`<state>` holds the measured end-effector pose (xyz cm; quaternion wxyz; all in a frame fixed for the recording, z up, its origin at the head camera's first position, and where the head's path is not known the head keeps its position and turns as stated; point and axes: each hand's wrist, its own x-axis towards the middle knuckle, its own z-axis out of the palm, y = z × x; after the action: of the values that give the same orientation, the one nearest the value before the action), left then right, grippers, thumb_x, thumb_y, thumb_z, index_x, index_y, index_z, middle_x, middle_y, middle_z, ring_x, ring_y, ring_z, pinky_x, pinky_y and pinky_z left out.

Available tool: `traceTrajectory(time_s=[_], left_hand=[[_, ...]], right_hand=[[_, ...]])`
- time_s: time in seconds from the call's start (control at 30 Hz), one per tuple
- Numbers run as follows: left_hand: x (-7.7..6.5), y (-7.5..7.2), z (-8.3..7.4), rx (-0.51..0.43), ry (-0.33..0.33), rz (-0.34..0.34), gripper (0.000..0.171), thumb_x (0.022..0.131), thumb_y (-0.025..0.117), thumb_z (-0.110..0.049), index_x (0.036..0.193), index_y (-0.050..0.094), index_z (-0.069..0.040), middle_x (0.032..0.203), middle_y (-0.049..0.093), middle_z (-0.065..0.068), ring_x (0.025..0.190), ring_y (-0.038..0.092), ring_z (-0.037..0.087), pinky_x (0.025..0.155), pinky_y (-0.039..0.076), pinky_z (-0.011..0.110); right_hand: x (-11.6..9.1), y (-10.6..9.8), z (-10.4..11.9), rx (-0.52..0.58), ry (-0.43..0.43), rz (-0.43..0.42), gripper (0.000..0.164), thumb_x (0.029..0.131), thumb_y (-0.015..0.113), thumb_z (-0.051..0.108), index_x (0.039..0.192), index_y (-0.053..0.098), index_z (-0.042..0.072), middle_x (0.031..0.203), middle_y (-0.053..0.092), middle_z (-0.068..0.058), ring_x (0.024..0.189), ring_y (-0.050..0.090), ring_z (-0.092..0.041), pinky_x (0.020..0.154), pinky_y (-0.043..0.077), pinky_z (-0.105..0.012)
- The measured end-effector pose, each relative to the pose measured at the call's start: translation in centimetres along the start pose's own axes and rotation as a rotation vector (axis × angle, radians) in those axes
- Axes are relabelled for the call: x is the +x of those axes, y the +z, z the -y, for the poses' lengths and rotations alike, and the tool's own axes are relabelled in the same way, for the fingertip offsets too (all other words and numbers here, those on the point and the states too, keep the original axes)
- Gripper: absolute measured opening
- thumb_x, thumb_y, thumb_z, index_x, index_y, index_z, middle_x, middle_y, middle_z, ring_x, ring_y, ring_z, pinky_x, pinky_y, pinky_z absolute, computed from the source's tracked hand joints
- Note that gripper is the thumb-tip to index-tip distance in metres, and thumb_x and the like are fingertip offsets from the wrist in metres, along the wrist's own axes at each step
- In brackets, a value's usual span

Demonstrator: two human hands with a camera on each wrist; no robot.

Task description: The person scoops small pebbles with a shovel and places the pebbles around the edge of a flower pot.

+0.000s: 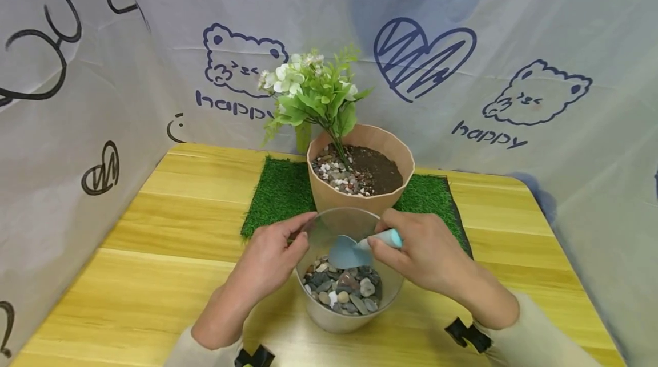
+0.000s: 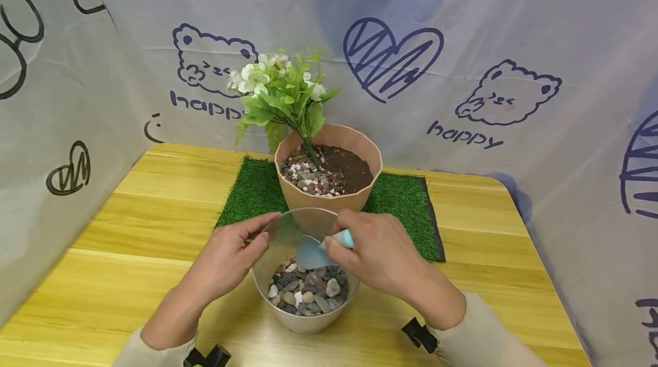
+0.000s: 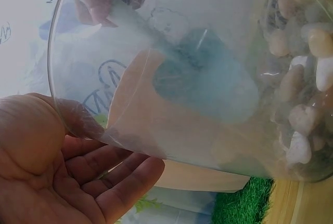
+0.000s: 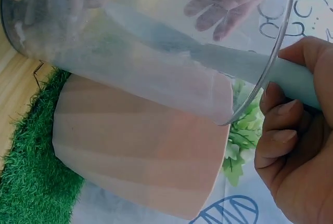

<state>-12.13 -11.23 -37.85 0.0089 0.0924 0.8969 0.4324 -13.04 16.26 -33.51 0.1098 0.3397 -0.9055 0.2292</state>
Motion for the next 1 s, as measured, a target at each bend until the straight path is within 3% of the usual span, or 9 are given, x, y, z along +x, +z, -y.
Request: traceTrajectory(time_s=[0.1, 0.2, 0.43, 0.63, 0.77, 1.0], left_hand=[[0.0, -0.1, 0.0, 0.000, -0.004, -0.001, 0.045, 0.105, 0.053, -0.020, 0.149, 0.062, -0.022, 0.117, 0.076, 0.006, 0.043, 0.038, 0.008, 0.039, 0.036, 0.025], [0.0, 0.0, 0.0, 0.002, 0.002, 0.004, 0.045, 0.105, 0.053, -0.020, 0.149, 0.062, -0.023, 0.119, 0.075, 0.005, 0.043, 0.038, 0.007, 0.040, 0.037, 0.025], [0.0, 0.0, -0.1, 0.004, -0.016, -0.003, 0.046, 0.105, 0.053, -0.020, 0.149, 0.062, -0.022, 0.083, 0.068, 0.001, 0.043, 0.039, 0.009, 0.039, 0.036, 0.025], [0.0, 0.1, -0.1, 0.003, -0.001, -0.007, 0.045, 0.104, 0.054, -0.019, 0.148, 0.063, -0.022, 0.097, 0.074, 0.004, 0.044, 0.042, 0.008, 0.041, 0.038, 0.026], [-0.1, 0.1, 0.0, 0.002, -0.002, -0.005, 0.045, 0.104, 0.053, -0.018, 0.148, 0.063, -0.022, 0.087, 0.070, 0.002, 0.043, 0.041, 0.008, 0.041, 0.038, 0.027], [-0.1, 0.1, 0.0, -0.002, -0.001, -0.015, 0.045, 0.104, 0.054, -0.018, 0.147, 0.064, -0.022, 0.095, 0.073, 0.003, 0.044, 0.042, 0.008, 0.041, 0.039, 0.027]], right_hand=[[0.0, 0.1, -0.1, 0.002, -0.006, -0.033, 0.011, 0.095, 0.069, 0.023, 0.088, 0.062, 0.021, 0.064, 0.038, 0.015, 0.053, 0.030, 0.003, 0.046, 0.030, -0.019], [-0.1, 0.2, -0.1, -0.012, 0.014, -0.031, 0.011, 0.095, 0.069, 0.023, 0.088, 0.062, 0.021, 0.064, 0.038, 0.015, 0.053, 0.030, 0.003, 0.046, 0.028, -0.019], [0.2, 0.9, 0.4, -0.003, -0.004, 0.000, 0.011, 0.095, 0.073, 0.026, 0.090, 0.064, 0.020, 0.067, 0.047, 0.013, 0.056, 0.037, 0.001, 0.048, 0.034, -0.019], [0.8, 1.7, 0.7, -0.076, -0.008, 0.049, 0.015, 0.095, 0.075, 0.027, 0.093, 0.064, 0.017, 0.071, 0.057, 0.009, 0.058, 0.044, -0.003, 0.050, 0.037, -0.020], [1.3, 2.2, 0.9, -0.041, -0.018, 0.103, 0.014, 0.097, 0.073, 0.027, 0.095, 0.066, 0.016, 0.071, 0.059, 0.009, 0.057, 0.045, -0.002, 0.051, 0.038, -0.021], [2.0, 2.4, 1.1, 0.035, 0.012, 0.171, 0.014, 0.100, 0.070, 0.029, 0.097, 0.069, 0.016, 0.073, 0.064, 0.009, 0.059, 0.050, 0.000, 0.053, 0.042, -0.020]])
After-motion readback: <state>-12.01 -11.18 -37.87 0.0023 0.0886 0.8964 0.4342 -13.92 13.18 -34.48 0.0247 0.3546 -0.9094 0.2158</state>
